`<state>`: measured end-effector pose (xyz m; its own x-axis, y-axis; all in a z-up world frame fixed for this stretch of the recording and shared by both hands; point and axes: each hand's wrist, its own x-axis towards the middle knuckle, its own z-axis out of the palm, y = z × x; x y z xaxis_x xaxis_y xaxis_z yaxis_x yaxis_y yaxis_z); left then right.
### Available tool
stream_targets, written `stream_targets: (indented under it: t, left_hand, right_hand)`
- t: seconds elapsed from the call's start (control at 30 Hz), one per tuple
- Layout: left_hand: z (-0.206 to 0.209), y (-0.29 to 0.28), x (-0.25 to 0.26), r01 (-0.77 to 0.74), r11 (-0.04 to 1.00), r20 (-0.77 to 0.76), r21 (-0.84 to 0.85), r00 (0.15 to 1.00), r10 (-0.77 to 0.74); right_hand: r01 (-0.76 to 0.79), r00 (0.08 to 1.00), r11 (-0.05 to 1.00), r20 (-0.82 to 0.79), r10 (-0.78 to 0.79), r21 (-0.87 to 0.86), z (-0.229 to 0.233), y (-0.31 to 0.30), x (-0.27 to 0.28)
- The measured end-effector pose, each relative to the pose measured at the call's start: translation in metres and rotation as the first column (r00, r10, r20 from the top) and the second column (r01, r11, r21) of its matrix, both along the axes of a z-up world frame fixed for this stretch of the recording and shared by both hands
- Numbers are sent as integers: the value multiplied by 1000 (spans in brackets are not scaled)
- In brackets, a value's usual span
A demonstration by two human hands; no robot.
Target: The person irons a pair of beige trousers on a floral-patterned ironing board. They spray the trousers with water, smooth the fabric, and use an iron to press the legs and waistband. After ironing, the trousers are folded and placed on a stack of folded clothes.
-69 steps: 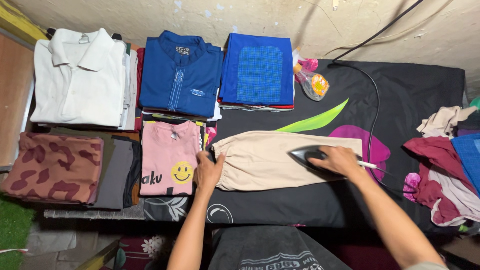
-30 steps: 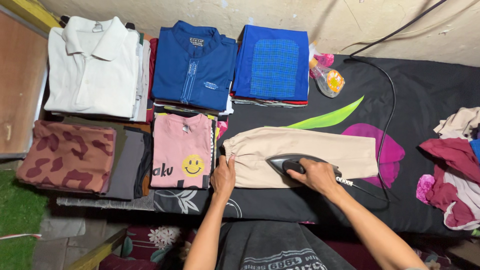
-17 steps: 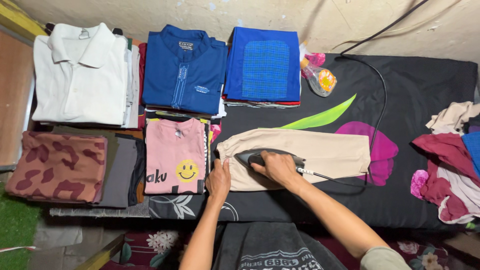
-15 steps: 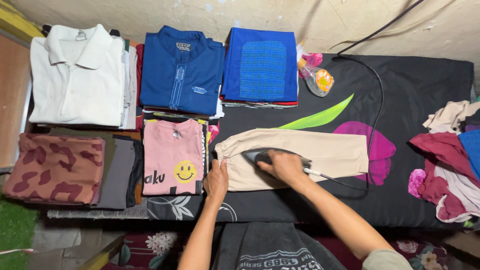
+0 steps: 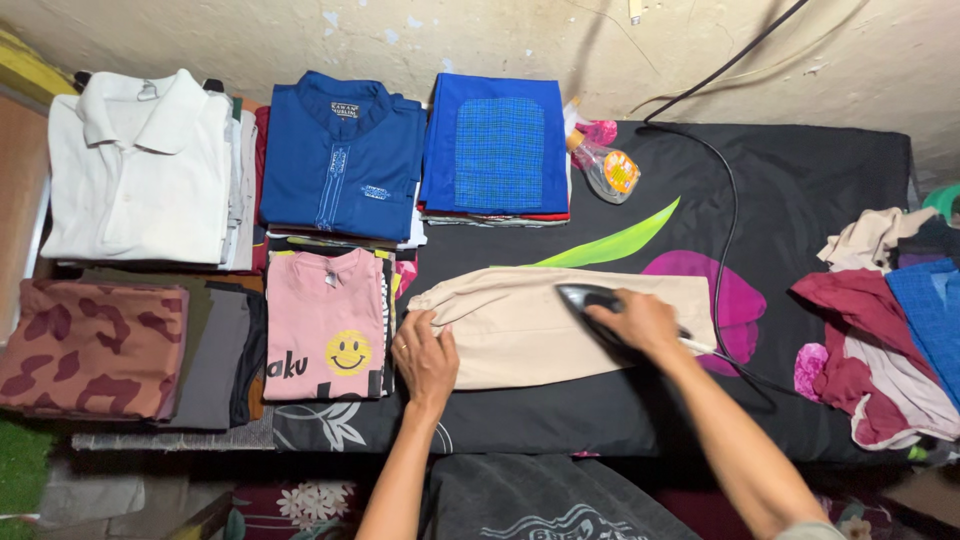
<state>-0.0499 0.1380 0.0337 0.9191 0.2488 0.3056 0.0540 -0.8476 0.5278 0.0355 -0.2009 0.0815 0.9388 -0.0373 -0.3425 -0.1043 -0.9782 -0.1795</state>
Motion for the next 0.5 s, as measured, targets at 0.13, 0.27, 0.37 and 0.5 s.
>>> stream_targets:
  t: [0.13, 0.27, 0.37, 0.5]
  left_hand:
    - [3, -19, 11, 82, 994, 39, -71, 996, -80]
    - [0, -35, 11, 131, 984, -3, -120, 991, -132]
    - [-5, -46, 13, 146, 984, -13, -99, 989, -148]
    - [-20, -60, 23, 227, 969, -100, -95, 967, -236]
  right_hand:
    - [-252, 966, 963, 83, 245, 97, -11, 79, 10]
    - [-336, 937, 928, 157, 312, 162, -14, 148, 29]
    - [-309, 948, 931, 142, 285, 197, -9, 152, 34]
    - [-201, 974, 963, 136, 178, 178, -4, 115, 30]
